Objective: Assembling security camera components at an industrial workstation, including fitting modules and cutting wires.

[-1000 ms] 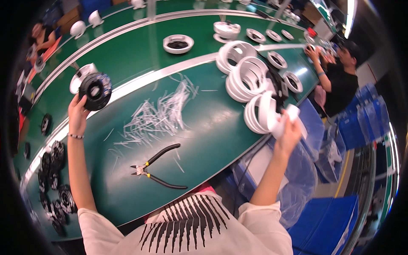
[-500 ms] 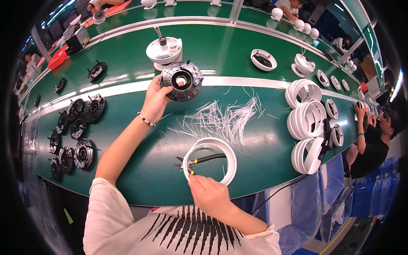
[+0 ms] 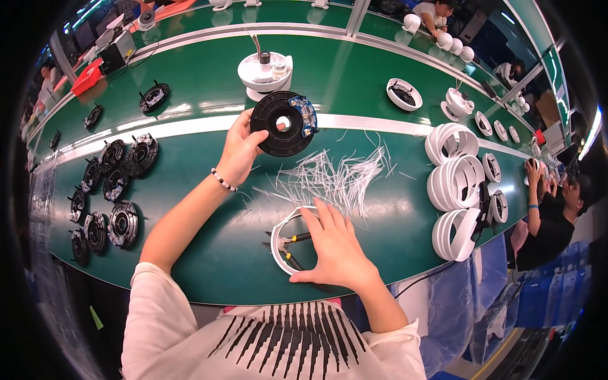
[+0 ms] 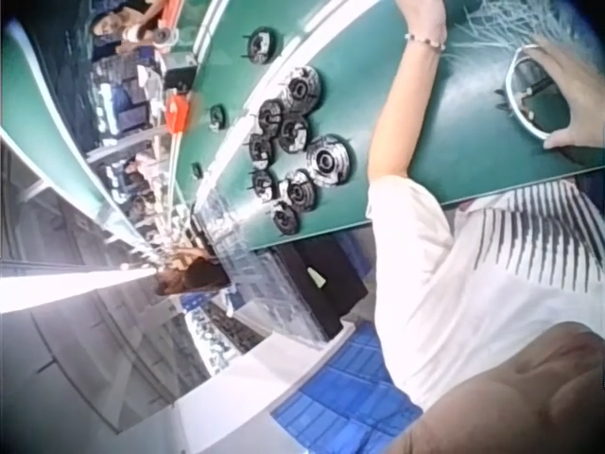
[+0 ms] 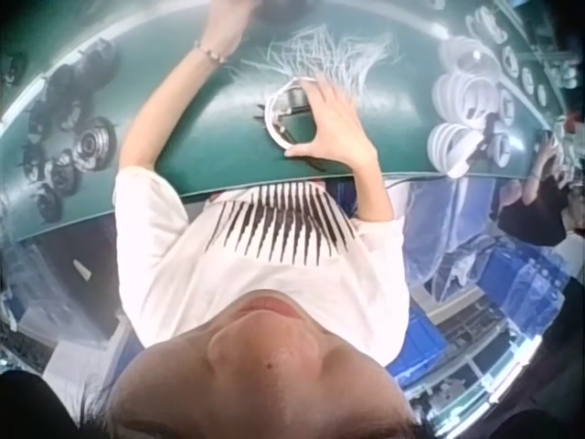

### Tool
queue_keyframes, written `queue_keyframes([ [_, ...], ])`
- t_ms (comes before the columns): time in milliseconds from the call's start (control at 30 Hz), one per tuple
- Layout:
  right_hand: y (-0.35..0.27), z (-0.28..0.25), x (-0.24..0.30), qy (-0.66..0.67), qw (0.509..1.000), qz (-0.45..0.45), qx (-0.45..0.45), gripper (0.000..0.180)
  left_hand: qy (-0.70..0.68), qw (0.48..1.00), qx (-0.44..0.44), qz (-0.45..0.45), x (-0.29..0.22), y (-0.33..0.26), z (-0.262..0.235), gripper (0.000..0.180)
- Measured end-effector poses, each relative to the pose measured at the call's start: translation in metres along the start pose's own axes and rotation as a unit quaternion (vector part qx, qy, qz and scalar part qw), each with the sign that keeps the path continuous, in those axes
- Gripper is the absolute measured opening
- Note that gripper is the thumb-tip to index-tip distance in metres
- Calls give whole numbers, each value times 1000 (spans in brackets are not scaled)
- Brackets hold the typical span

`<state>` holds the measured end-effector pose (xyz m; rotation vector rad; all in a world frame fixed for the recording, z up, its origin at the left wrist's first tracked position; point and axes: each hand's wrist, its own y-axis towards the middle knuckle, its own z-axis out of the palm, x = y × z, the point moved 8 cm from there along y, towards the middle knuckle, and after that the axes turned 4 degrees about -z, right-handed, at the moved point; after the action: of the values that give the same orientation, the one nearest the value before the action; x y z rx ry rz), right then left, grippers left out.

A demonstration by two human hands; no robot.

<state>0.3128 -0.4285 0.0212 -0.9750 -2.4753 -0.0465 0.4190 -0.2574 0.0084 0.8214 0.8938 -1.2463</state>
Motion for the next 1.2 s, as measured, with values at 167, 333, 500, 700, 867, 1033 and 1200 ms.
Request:
queue_keyframes([
  [167,-4,-2,10,40,996,-54,-57,100,36,999,9,-7,5,-3,2,40],
  [333,3,-6,10,30,997,-67,-28,99,-3,1000,6,1,3,-9,10,39],
  [500,-2,-24,15,98,992,-63,-47,105,24,999,21,-14,4,-10,14,39],
  [700,-21,-87,-27,206,891,-51,-402,111,41,997,67,-9,5,-20,28,40],
  [867,17,-86,-58,213,870,-9,-444,106,-15,995,86,-54,21,-37,47,32],
  [1033,34,-75,-37,227,885,-28,-406,113,-214,935,215,-184,30,-53,71,62],
  [1200,39,-71,-26,227,903,-46,-363,115,-316,865,244,-303,26,-55,71,78],
])
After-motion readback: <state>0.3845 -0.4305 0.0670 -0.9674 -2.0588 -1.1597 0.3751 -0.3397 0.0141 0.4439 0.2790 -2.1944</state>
